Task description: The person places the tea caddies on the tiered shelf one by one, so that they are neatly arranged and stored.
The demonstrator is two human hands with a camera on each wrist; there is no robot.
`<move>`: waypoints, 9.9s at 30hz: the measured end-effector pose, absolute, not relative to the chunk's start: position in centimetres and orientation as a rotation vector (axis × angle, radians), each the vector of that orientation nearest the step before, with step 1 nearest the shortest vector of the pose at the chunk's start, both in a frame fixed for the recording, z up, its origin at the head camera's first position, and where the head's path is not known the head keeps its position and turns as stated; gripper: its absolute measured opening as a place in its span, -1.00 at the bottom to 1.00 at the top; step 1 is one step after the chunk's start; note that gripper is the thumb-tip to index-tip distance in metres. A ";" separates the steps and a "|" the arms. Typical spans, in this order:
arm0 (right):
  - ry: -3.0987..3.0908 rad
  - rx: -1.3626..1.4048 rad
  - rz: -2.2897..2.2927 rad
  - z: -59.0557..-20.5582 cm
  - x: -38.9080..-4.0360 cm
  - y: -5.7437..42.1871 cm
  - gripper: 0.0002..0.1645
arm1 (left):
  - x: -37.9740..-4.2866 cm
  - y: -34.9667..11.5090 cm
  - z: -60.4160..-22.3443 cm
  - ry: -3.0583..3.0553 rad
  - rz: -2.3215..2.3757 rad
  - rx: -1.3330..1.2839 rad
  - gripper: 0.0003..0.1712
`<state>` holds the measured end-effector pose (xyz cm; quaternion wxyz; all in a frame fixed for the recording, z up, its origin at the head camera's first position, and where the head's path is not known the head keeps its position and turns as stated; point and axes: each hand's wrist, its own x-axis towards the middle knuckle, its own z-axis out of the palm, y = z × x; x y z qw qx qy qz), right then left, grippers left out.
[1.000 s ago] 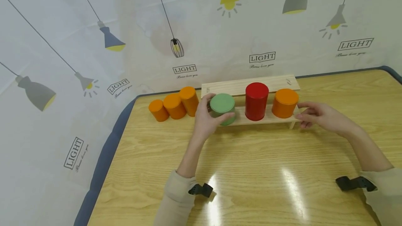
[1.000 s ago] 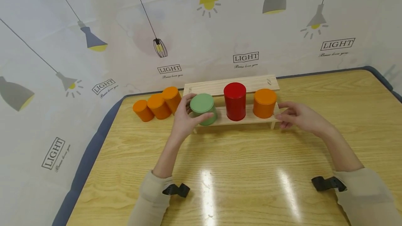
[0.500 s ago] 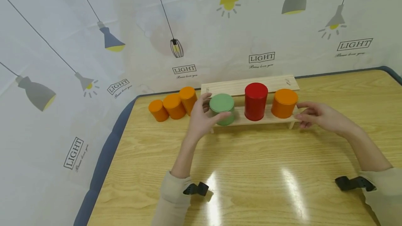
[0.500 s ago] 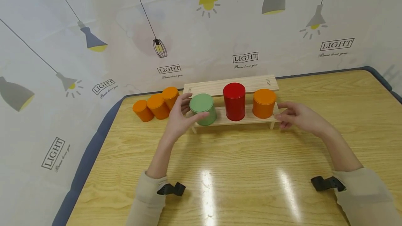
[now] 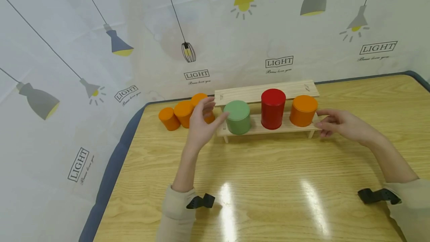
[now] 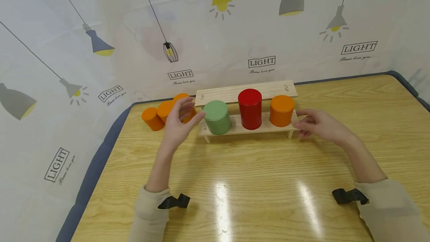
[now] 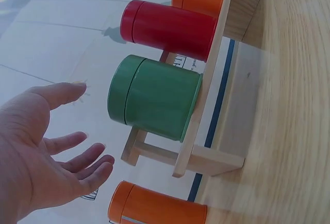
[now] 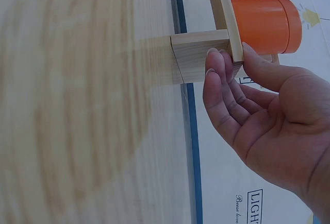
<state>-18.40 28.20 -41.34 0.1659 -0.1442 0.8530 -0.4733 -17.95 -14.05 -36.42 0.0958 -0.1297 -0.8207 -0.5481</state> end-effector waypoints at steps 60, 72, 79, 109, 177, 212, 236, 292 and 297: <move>2.437 -0.418 -1.340 -41.6 -18.5 28.4 -0.28 | -20.6 -28.7 -42.9 -2.285 -1.495 0.281 -0.25; 2.427 -0.399 -1.340 -41.8 -18.6 28.5 -0.28 | -22.2 -28.9 -43.1 -2.377 -1.600 0.299 -0.17; 2.429 -0.409 -1.347 -41.7 -18.5 28.5 -0.27 | -22.9 -29.2 -43.4 -2.458 -1.615 0.325 -0.14; 2.421 -0.393 -1.358 -41.6 -18.5 28.4 -0.27 | -20.8 -28.5 -41.9 -2.173 -1.647 0.379 -0.16; 2.424 -0.405 -1.365 -41.8 -18.6 28.4 -0.30 | -19.4 -12.4 -33.6 -1.884 -1.880 -0.442 -0.30; 2.427 -0.388 -1.353 -41.9 -18.7 28.6 -0.28 | -20.6 -4.0 -32.6 -1.886 -2.000 -0.570 -0.30; 2.403 -0.391 -1.376 -41.9 -18.7 28.7 -0.27 | -23.3 3.1 -31.3 -2.048 -1.967 -0.632 -0.28; 2.419 -0.394 -1.363 -41.7 -18.5 28.5 -0.29 | -25.8 6.6 -31.0 -2.800 -1.508 -0.427 -0.26; 2.420 -0.393 -1.360 -41.7 -18.5 28.5 -0.29 | -25.9 6.7 -31.0 -2.825 -1.479 -0.425 -0.26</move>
